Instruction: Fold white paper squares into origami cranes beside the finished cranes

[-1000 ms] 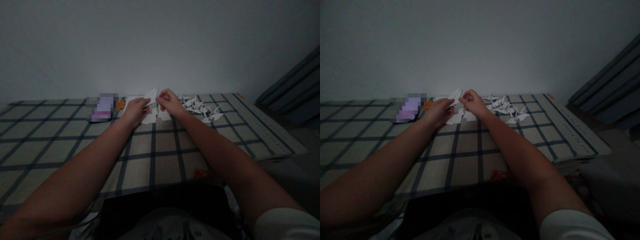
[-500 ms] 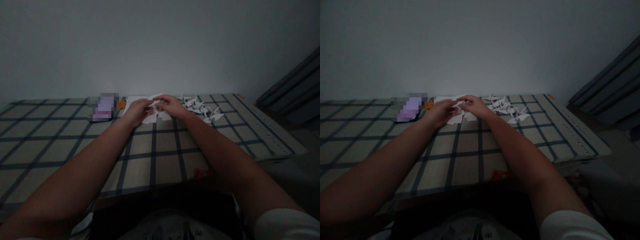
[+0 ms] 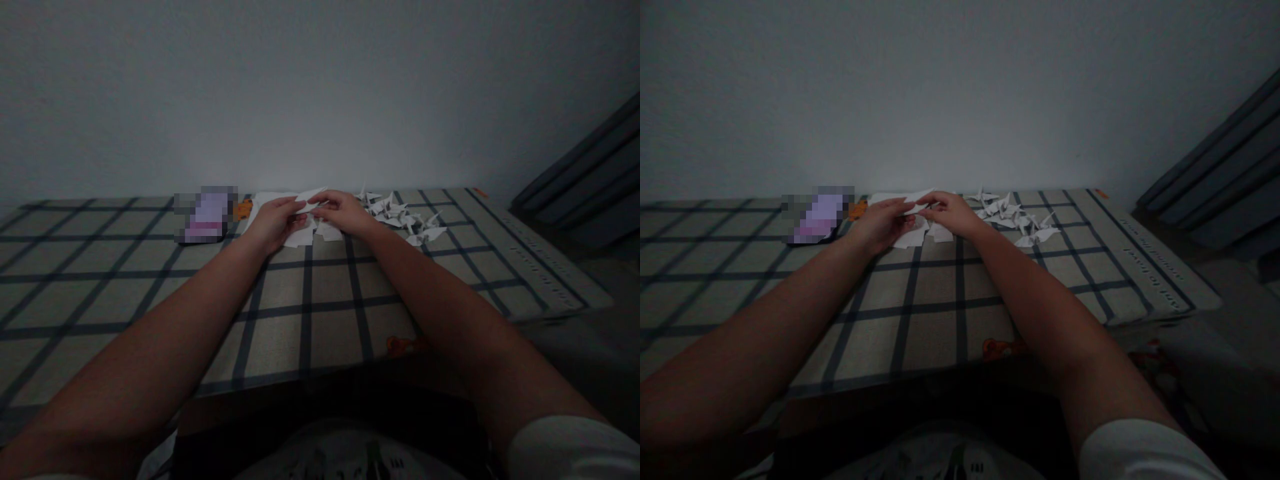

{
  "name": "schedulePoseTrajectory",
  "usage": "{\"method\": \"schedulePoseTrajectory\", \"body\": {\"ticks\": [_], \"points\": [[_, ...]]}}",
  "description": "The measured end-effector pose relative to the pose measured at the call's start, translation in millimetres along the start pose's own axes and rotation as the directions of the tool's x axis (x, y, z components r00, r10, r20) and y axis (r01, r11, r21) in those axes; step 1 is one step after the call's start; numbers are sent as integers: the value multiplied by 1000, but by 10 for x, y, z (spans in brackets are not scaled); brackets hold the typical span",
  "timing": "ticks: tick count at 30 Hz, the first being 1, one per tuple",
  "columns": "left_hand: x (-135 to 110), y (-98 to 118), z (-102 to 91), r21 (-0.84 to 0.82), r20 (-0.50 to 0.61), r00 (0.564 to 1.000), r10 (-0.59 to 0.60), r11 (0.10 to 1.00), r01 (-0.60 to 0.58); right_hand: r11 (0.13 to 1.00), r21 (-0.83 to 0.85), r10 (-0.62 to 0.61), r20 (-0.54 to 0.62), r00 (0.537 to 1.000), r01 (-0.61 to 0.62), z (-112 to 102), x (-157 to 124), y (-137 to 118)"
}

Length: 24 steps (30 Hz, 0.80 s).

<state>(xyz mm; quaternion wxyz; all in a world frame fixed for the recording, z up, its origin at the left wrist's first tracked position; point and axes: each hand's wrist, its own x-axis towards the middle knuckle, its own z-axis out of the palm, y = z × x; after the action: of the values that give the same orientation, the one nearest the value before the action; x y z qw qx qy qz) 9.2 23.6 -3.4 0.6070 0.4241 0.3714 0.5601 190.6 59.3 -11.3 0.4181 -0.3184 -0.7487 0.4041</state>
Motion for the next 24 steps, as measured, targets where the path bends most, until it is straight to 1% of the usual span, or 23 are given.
{"method": "schedulePoseTrajectory", "body": {"ticks": [3, 7, 15, 19, 24], "points": [[14, -24, -10, 15, 9, 1000, 12, 1000, -12, 999, 11, 34, -2, 999, -34, 11, 2, -23], [7, -26, 8, 59, -10, 1000, 23, 998, -22, 996, 29, 84, -16, 996, -84, 21, 0, -57], [-13, -8, 34, 90, -9, 999, 50, 995, -49, 991, 72, 118, -31, 993, -116, 28, -10, -74], [-25, -12, 32, 108, 7, 998, 59, 992, -59, 990, 78, 117, -30, 993, -114, 34, -19, -97], [-7, -28, 10, 134, -18, 998, 57, 989, -54, 995, 56, 88, -15, 996, -87, 22, -25, -83]]}}
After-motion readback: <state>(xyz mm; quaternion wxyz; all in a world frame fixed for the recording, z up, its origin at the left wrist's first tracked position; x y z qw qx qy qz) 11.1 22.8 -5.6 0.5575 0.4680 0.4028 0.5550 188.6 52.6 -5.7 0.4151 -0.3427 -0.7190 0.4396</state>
